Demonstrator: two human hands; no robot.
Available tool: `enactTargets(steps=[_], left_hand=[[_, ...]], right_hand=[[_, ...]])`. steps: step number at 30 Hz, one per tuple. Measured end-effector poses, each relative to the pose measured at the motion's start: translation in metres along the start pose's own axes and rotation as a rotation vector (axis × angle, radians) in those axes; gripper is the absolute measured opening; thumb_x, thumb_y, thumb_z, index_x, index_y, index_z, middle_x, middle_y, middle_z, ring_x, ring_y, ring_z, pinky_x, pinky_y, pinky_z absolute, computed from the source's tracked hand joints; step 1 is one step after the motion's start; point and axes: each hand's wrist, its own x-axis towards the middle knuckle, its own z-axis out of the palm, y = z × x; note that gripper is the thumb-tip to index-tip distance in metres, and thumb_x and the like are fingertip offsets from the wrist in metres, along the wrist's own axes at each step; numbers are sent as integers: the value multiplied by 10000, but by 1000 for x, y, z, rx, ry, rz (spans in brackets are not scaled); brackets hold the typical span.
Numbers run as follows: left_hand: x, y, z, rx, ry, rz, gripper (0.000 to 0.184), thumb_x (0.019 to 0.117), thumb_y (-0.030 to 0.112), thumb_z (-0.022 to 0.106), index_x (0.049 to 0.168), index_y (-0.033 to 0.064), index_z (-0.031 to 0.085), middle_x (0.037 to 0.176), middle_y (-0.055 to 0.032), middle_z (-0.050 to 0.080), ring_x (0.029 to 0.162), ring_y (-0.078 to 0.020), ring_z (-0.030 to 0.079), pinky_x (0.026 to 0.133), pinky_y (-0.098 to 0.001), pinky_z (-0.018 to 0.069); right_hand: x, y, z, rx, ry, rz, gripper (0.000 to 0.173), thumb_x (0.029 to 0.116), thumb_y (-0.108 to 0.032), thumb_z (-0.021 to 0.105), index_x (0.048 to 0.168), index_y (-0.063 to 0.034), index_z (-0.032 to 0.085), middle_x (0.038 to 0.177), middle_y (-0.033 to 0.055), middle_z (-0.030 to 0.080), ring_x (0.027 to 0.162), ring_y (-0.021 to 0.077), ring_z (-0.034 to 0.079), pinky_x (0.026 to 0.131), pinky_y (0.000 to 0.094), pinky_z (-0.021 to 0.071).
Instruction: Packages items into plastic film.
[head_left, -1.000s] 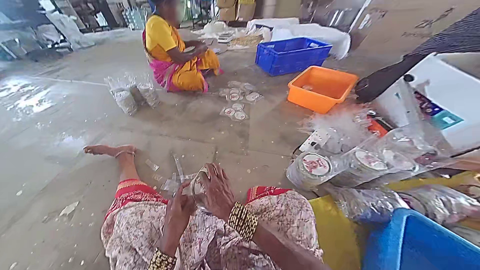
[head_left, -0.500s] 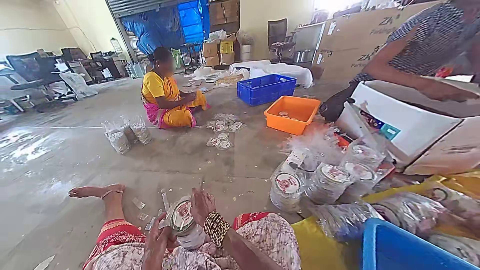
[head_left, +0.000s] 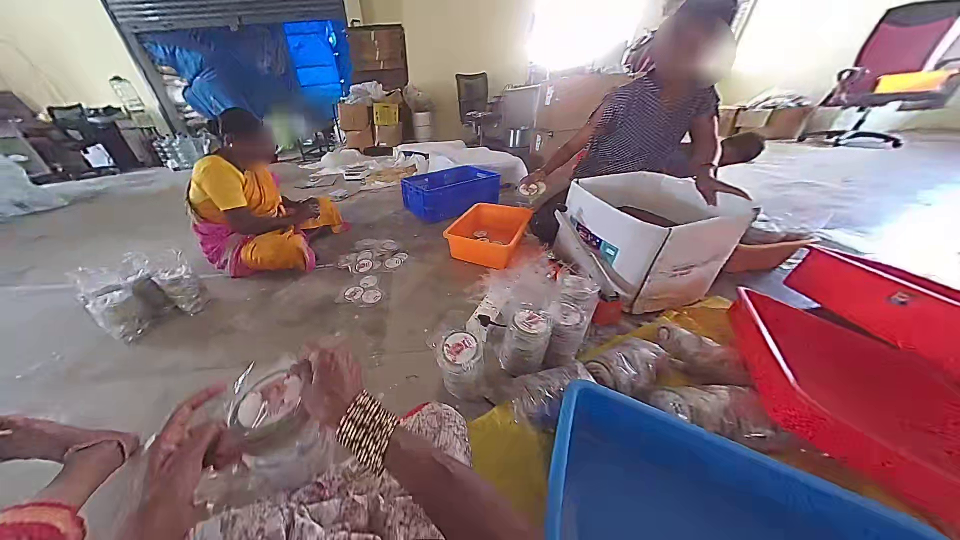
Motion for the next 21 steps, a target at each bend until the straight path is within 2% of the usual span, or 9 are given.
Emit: enactTargets(steps=[1, 2, 3, 5, 9, 11, 13, 16, 21], left_hand=[[2, 15, 0, 7, 20, 30, 474, 942, 40, 432, 1414, 62, 468, 731, 43, 571, 501, -34, 545, 483, -218, 505], [2, 31, 0, 6, 35, 52, 458, 949, 55, 438, 1403, 73, 490, 717, 47, 563, 496, -29, 539, 477, -207, 497], [4, 45, -1, -1, 37, 56, 436, 966, 61, 433, 1396, 84, 500, 722, 48, 556, 498, -27, 533, 476, -199, 491], [10, 67, -5, -43, 39, 42, 407, 980, 57, 426, 1370, 99, 534, 744, 34, 568, 497, -35, 535, 476, -197, 498], [9, 97, -14, -161, 2, -22, 333, 1050, 33, 419, 1332, 115, 577, 756, -26, 617, 512, -67, 566, 499, -202, 517], [6, 104, -21, -190, -21, -54, 318, 1048, 22, 435, 1326, 103, 565, 733, -25, 602, 517, -67, 560, 503, -207, 511], [-1, 109, -28, -212, -26, -97, 310, 1041, 22, 451, 1331, 80, 546, 718, -18, 570, 522, -68, 544, 513, -208, 498], [-2, 108, -40, -264, 4, -141, 276, 1041, 35, 465, 1301, 59, 554, 716, -21, 560, 527, -80, 543, 512, -218, 498], [3, 114, -63, -274, 85, -169, 253, 1049, 47, 470, 1283, 41, 567, 646, -17, 503, 500, -86, 521, 509, -213, 485]], right_hand=[[27, -43, -48, 52, -125, 204, 327, 1034, -234, 567, 1298, -69, 669, 1208, 119, 718, 1172, 226, 665, 1031, 408, 511], [61, -86, -99, 112, -240, 364, 274, 1034, -184, 559, 1235, -45, 683, 1175, 148, 718, 1155, 273, 665, 998, 481, 504], [87, -113, -134, 153, -300, 417, 262, 1044, -177, 535, 1192, -22, 686, 1149, 172, 716, 1139, 307, 666, 982, 521, 501], [108, -130, -159, 169, -235, 352, 258, 1043, -194, 549, 1108, -5, 711, 1051, 178, 730, 1049, 318, 690, 932, 517, 518], [113, -131, -159, 193, -61, 195, 196, 1003, -167, 616, 983, 6, 706, 881, 147, 707, 856, 280, 691, 819, 499, 545], [113, -129, -150, 251, 24, 104, 175, 970, -138, 643, 881, 8, 678, 769, 85, 651, 723, 169, 631, 711, 380, 527], [114, -130, -141, 317, 56, 36, 185, 950, -140, 648, 821, -8, 667, 710, 25, 619, 649, 81, 581, 643, 299, 497], [122, -132, -128, 425, 29, -15, 203, 945, -148, 634, 758, -76, 599, 654, -72, 532, 592, -12, 498, 588, 208, 429], [137, -147, -107, 482, -13, 48, 183, 933, -160, 661, 765, -115, 602, 630, -103, 528, 563, -35, 493, 563, 184, 407]])
